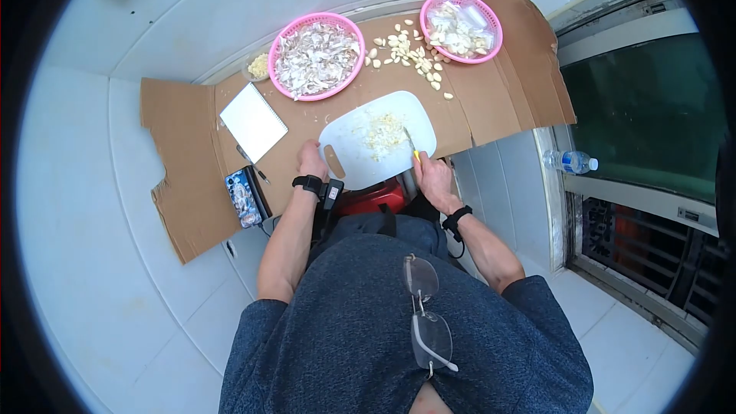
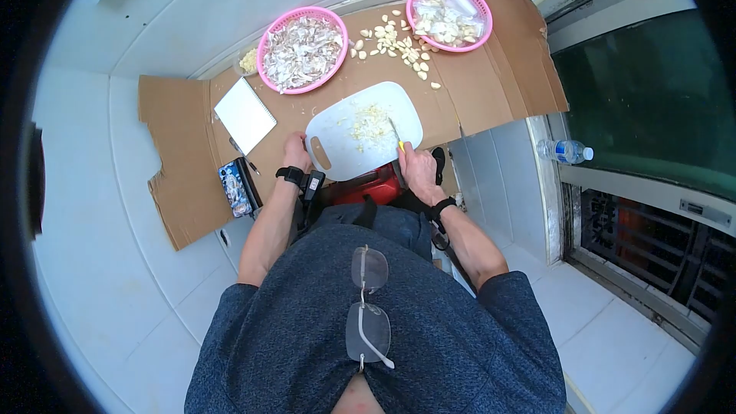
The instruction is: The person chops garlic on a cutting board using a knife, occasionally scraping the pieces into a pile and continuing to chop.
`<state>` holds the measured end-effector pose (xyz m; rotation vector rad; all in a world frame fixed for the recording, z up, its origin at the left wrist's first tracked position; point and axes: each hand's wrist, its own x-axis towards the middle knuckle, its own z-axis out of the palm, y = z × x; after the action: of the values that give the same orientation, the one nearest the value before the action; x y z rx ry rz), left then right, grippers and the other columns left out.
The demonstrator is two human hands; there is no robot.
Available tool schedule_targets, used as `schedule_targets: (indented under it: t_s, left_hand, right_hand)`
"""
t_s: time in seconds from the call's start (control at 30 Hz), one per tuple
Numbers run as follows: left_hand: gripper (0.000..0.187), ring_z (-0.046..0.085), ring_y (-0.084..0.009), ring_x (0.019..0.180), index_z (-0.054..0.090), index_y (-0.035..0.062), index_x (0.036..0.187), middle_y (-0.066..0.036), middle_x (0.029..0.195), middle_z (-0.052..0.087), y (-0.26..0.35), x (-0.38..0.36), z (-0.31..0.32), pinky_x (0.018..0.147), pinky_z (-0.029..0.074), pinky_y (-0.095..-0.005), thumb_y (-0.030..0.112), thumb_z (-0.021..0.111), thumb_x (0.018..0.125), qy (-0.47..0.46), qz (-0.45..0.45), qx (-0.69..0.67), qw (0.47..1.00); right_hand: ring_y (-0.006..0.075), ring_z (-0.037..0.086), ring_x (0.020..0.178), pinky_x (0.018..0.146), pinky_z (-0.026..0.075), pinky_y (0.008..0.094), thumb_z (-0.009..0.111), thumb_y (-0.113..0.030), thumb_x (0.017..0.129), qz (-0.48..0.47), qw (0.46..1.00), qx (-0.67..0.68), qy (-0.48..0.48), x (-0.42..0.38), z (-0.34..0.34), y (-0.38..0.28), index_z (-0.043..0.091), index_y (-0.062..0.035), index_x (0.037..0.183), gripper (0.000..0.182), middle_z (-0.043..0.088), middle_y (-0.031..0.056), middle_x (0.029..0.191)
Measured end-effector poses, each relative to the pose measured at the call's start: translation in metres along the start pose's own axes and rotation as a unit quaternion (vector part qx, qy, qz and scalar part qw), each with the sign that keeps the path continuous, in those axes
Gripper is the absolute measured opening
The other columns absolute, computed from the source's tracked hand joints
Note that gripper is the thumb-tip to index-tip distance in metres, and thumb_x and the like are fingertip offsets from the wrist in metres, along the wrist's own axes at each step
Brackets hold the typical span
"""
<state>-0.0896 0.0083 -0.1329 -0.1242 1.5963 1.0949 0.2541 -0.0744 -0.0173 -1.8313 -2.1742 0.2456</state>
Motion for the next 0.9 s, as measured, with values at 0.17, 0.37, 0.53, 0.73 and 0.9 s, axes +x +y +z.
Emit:
schedule_targets:
  t_s: [0.17, 0.37, 0.53, 0.73, 0.9]
  left_hand:
    - [0.043, 0.068, -0.0315, 0.104, 0.070, -0.0081, 0.117, -0.017, 0.126, 0.068, -0.010, 0.020, -0.004, 0.088, 0.057, -0.0500, 0.019, 0.072, 0.083, 0.020, -0.036, -0.039, 0.998]
    - [0.046, 0.067, -0.0328, 0.110, 0.073, -0.0050, 0.119, -0.018, 0.130, 0.068, -0.015, 0.030, -0.005, 0.087, 0.056, -0.0509, 0.023, 0.074, 0.082, 0.065, -0.027, 0.020, 0.997]
    - [0.051, 0.064, -0.0331, 0.117, 0.070, -0.0071, 0.125, -0.020, 0.143, 0.058, -0.013, 0.022, -0.003, 0.091, 0.057, -0.0509, 0.021, 0.074, 0.083, 0.067, -0.039, 0.027, 0.997]
    - [0.054, 0.063, -0.0334, 0.120, 0.069, -0.0076, 0.129, -0.021, 0.148, 0.053, -0.017, 0.029, -0.005, 0.095, 0.057, -0.0510, 0.020, 0.075, 0.083, 0.055, -0.025, 0.004, 0.998]
    - [0.053, 0.062, -0.0330, 0.120, 0.071, -0.0066, 0.126, -0.021, 0.146, 0.055, -0.010, 0.017, -0.001, 0.093, 0.056, -0.0520, 0.022, 0.075, 0.081, 0.075, -0.029, 0.036, 0.996]
  right_hand:
    - [0.0369, 0.067, 0.060, 0.064, 0.053, 0.0497, 0.064, -0.027, 0.105, -0.008, 1.000, -0.004, -0.002, 0.004, -0.007, -0.004, 0.062, -0.0054, 0.097, 0.023, 0.064, 0.0168, 0.063]
    - [0.0356, 0.067, 0.060, 0.065, 0.054, 0.0479, 0.064, -0.027, 0.106, -0.019, 1.000, 0.003, 0.004, 0.004, -0.010, -0.008, 0.064, -0.0056, 0.100, 0.022, 0.064, 0.0162, 0.063]
    - [0.0354, 0.067, 0.059, 0.065, 0.054, 0.0477, 0.063, -0.027, 0.106, -0.016, 1.000, -0.008, -0.010, 0.003, -0.003, -0.004, 0.063, -0.0050, 0.102, 0.022, 0.064, 0.0155, 0.062]
    - [0.0354, 0.068, 0.061, 0.065, 0.053, 0.0481, 0.063, -0.027, 0.106, -0.023, 1.000, 0.005, 0.008, 0.000, -0.006, -0.009, 0.064, -0.0052, 0.102, 0.023, 0.065, 0.0157, 0.064]
    - [0.0349, 0.067, 0.061, 0.065, 0.053, 0.0480, 0.064, -0.027, 0.106, -0.012, 1.000, 0.000, -0.008, -0.003, 0.001, -0.008, 0.063, -0.0055, 0.100, 0.022, 0.064, 0.0151, 0.063]
